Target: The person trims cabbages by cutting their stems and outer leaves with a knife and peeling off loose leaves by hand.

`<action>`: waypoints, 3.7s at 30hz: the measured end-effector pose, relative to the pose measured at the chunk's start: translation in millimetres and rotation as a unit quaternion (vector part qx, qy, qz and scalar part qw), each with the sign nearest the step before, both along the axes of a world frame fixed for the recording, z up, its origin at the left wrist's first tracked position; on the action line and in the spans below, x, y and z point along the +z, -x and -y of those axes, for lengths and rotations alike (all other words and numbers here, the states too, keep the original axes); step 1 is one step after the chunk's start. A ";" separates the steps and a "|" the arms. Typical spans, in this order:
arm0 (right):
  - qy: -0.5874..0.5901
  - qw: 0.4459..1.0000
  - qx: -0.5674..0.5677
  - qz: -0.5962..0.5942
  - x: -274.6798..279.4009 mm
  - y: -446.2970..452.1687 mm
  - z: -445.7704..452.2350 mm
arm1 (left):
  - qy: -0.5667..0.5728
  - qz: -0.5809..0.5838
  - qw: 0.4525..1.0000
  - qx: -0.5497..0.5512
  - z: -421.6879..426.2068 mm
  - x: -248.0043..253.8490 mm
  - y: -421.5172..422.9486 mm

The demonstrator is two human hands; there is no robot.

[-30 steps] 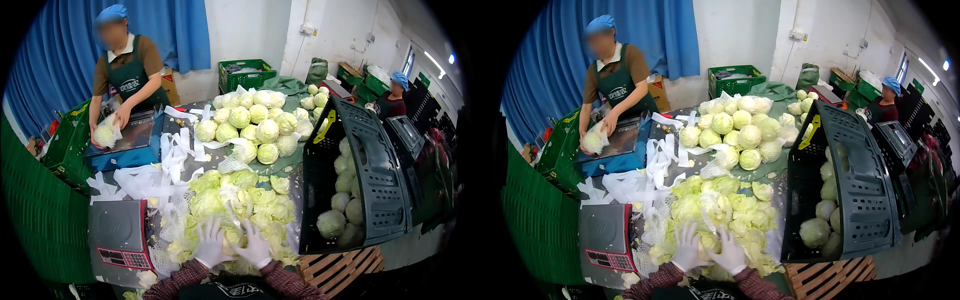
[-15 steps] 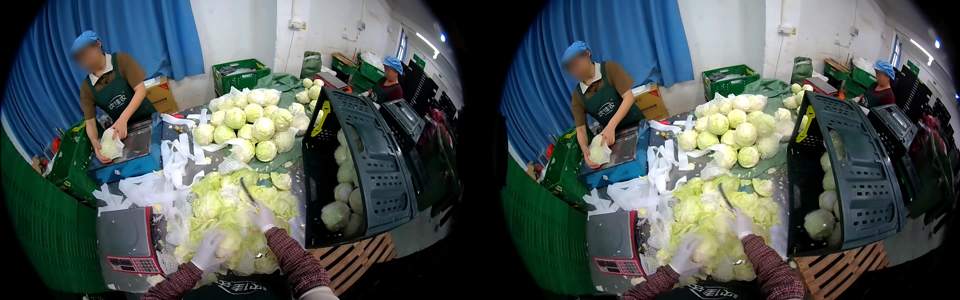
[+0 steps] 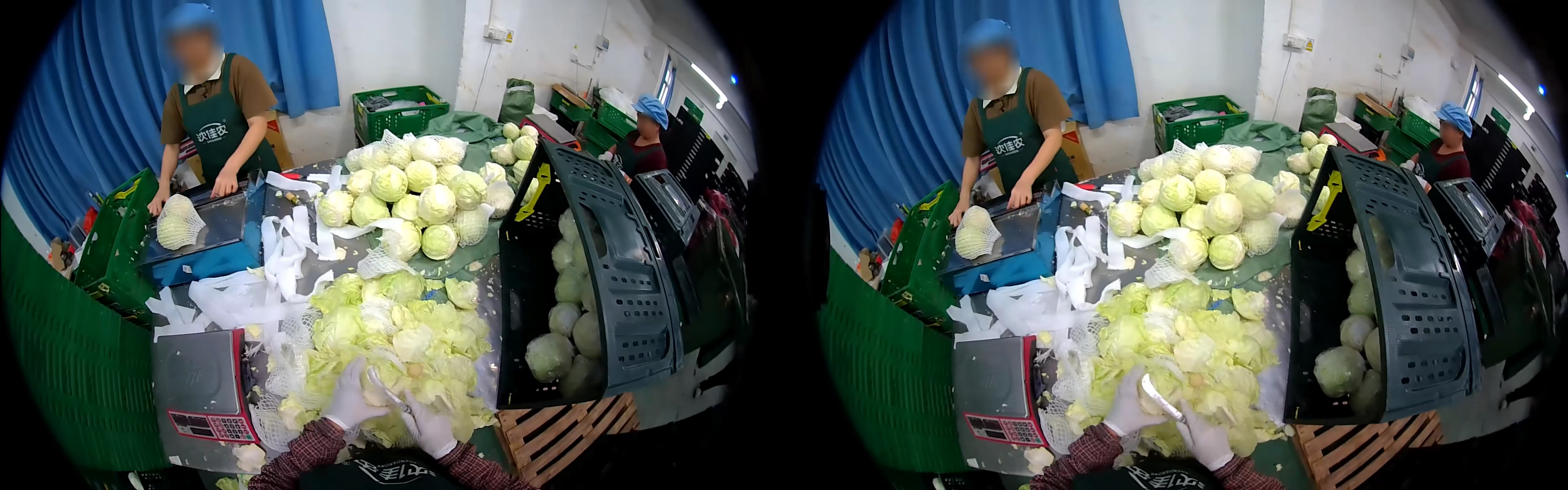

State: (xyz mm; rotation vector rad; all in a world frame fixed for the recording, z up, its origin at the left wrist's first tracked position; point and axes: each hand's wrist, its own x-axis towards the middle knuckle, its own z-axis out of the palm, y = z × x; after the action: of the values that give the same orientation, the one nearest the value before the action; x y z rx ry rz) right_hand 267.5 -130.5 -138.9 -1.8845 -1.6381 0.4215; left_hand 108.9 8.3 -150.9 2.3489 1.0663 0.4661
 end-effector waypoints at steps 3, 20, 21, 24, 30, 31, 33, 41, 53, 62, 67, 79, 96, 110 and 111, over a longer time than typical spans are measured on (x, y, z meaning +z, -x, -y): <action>0.007 1.000 0.004 -0.002 -7.0 4.7 7.1 | 0.101 0.072 0.992 -0.005 -6.3 -3.7 0.9; -0.023 0.981 -0.147 -0.124 37.2 -45.3 -43.7 | 0.060 0.098 0.992 0.050 21.3 -8.6 1.6; -0.139 0.982 -0.121 -0.030 39.8 -25.0 -44.7 | 0.059 0.102 0.992 0.048 17.7 -8.5 1.0; -0.056 0.991 -0.120 -0.014 11.3 10.2 -44.5 | 0.098 0.080 0.991 0.035 11.6 -3.9 4.0; 0.061 0.977 -0.201 -0.045 -42.0 -52.1 -114.3 | 0.039 0.068 0.997 -0.014 25.0 1.7 40.6; 0.062 0.971 -0.231 -0.014 -43.7 -66.5 -120.9 | 0.045 0.067 0.997 -0.007 30.1 0.1 49.4; -0.006 0.973 -0.229 -0.003 -10.5 -66.2 -112.5 | 0.049 0.064 0.997 0.003 36.4 -9.4 64.6; 0.089 0.979 0.097 -0.156 -7.6 7.2 -71.1 | 0.035 0.065 0.997 0.019 37.5 8.4 70.1; 0.057 0.942 0.224 -0.244 -37.6 -21.9 -88.9 | 0.159 0.038 0.987 -0.006 6.2 0.6 45.4; 0.015 0.996 0.040 -0.082 -27.5 -13.3 -109.0 | 0.084 0.066 0.993 -0.051 23.8 15.4 73.5; -0.058 0.997 -0.039 0.033 -28.3 -15.6 -109.5 | 0.321 0.295 0.889 0.139 39.2 -21.3 108.8; 0.091 0.991 0.048 -0.091 40.8 5.2 -60.6 | 0.169 0.410 0.875 0.193 57.7 1.0 32.7; -0.028 0.988 -0.023 -0.147 63.8 -4.5 -66.4 | 0.237 0.460 0.824 0.230 47.8 30.1 27.8; 0.119 0.973 0.010 -0.197 -0.7 -23.5 -59.7 | 0.656 0.244 0.695 0.162 21.8 18.6 55.4; 0.118 0.980 0.022 -0.158 0.2 -22.5 -58.9 | 0.470 0.109 0.858 0.176 19.1 37.2 59.7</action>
State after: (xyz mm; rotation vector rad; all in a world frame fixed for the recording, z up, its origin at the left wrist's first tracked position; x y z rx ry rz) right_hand 290.0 -71.6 -138.6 -1.8347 -1.4682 0.9188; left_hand 49.2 -10.7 -113.6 1.2181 1.2380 0.2336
